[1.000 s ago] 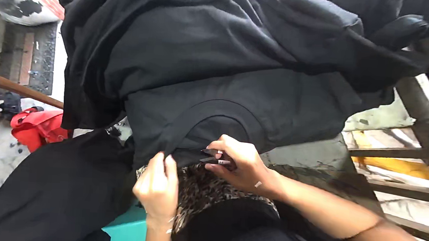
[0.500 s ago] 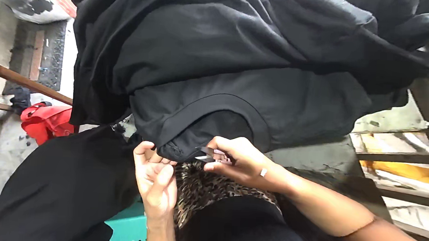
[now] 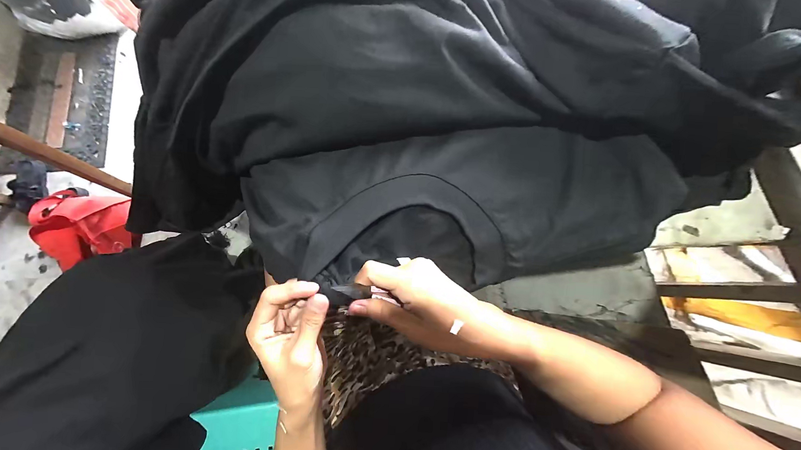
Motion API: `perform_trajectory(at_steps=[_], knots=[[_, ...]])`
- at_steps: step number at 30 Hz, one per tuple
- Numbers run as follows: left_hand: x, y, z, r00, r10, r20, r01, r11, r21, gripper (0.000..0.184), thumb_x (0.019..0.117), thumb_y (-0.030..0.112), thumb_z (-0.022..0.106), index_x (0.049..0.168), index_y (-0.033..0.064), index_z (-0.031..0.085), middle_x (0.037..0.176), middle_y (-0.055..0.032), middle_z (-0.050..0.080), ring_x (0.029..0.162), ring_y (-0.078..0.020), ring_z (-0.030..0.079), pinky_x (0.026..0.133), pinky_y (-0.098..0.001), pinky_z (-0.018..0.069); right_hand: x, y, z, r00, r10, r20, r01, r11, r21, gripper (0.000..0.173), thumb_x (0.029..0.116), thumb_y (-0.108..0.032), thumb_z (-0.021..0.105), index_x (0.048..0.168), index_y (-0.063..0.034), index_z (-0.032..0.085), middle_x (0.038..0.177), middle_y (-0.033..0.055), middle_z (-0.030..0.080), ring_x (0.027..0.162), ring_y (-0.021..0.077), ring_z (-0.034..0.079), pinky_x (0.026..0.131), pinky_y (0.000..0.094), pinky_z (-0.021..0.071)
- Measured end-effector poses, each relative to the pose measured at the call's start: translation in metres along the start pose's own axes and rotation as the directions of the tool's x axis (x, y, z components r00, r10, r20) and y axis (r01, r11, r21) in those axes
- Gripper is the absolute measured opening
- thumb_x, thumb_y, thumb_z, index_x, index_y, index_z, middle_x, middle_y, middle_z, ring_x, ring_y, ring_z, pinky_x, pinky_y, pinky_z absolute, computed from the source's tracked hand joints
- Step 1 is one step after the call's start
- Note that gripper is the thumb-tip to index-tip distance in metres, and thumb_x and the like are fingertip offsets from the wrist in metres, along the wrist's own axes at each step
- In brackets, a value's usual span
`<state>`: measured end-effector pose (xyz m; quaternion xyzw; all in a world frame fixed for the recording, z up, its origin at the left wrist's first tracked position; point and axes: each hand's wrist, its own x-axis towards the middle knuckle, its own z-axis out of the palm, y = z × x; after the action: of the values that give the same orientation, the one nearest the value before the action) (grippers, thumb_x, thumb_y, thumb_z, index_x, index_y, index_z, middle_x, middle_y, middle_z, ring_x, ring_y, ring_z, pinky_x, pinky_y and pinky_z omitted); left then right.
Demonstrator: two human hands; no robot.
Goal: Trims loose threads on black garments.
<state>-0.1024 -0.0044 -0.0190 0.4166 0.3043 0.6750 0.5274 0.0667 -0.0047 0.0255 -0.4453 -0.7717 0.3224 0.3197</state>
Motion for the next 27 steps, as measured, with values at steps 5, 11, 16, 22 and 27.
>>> perform_trajectory(at_steps=[5,11,16,22,27], knots=[[-0.003,0.006,-0.003,0.999,0.037,0.035,-0.044,0.98,0.194,0.003,0.1005,0.024,0.063,0.101,0.0241,0.066,0.093,0.0177,0.067,0.086,0.0056,0.064,0.078,-0.0141,0.0552,-0.005,-0.001,0.006,0.98,-0.132,-0.15,0.09,0.962,-0.26,0.029,0.0976,-0.029,0.061,0.083,-0.004,0.063,0.057,0.0018,0.052,0.049,0.0112,0.049,0.046,0.0248,0.0356],[-0.007,0.014,-0.002,0.993,0.063,0.105,-0.092,0.948,0.304,0.004,0.1006,0.025,0.062,0.101,0.0239,0.065,0.096,0.0205,0.066,0.089,0.0089,0.063,0.077,-0.0093,0.053,0.003,-0.019,0.008,0.986,-0.103,-0.132,0.037,0.902,-0.43,0.035,0.0966,-0.036,0.059,0.086,-0.0036,0.067,0.06,0.005,0.06,0.048,0.0181,0.058,0.042,0.0315,0.0393],[-0.009,0.013,-0.005,0.991,0.057,0.122,-0.095,0.937,0.335,0.005,0.1008,0.022,0.061,0.101,0.0224,0.066,0.097,0.0194,0.065,0.091,0.009,0.061,0.079,-0.0088,0.0512,0.003,-0.017,0.008,0.99,-0.095,-0.105,0.041,0.902,-0.43,0.032,0.0993,-0.032,0.056,0.083,-0.0052,0.066,0.053,0.0035,0.053,0.045,0.019,0.055,0.04,0.0322,0.0363],[-0.02,0.019,-0.006,0.96,0.175,0.217,-0.266,0.806,0.529,0.013,0.1038,0.029,0.057,0.099,0.019,0.064,0.1,0.0163,0.066,0.101,0.0089,0.062,0.088,-0.0108,0.0511,0.001,-0.018,-0.003,0.996,0.052,-0.078,-0.033,0.973,0.228,0.03,0.1048,-0.023,0.055,0.115,0.005,0.059,0.085,0.0015,0.057,0.067,-0.0022,0.049,0.059,0.0114,0.0413],[-0.035,0.054,-0.009,0.903,0.24,0.356,-0.36,0.876,0.322,0.031,0.108,0.044,0.043,0.107,0.0192,0.063,0.102,0.0111,0.07,0.098,-0.003,0.068,0.084,-0.0181,0.055,0.001,-0.02,-0.002,0.968,0.032,0.25,-0.235,0.474,0.849,0.034,0.1067,-0.017,0.038,0.138,-0.0033,0.038,0.089,-0.0084,0.061,0.057,-0.0134,0.033,0.049,0.0064,0.0264]])
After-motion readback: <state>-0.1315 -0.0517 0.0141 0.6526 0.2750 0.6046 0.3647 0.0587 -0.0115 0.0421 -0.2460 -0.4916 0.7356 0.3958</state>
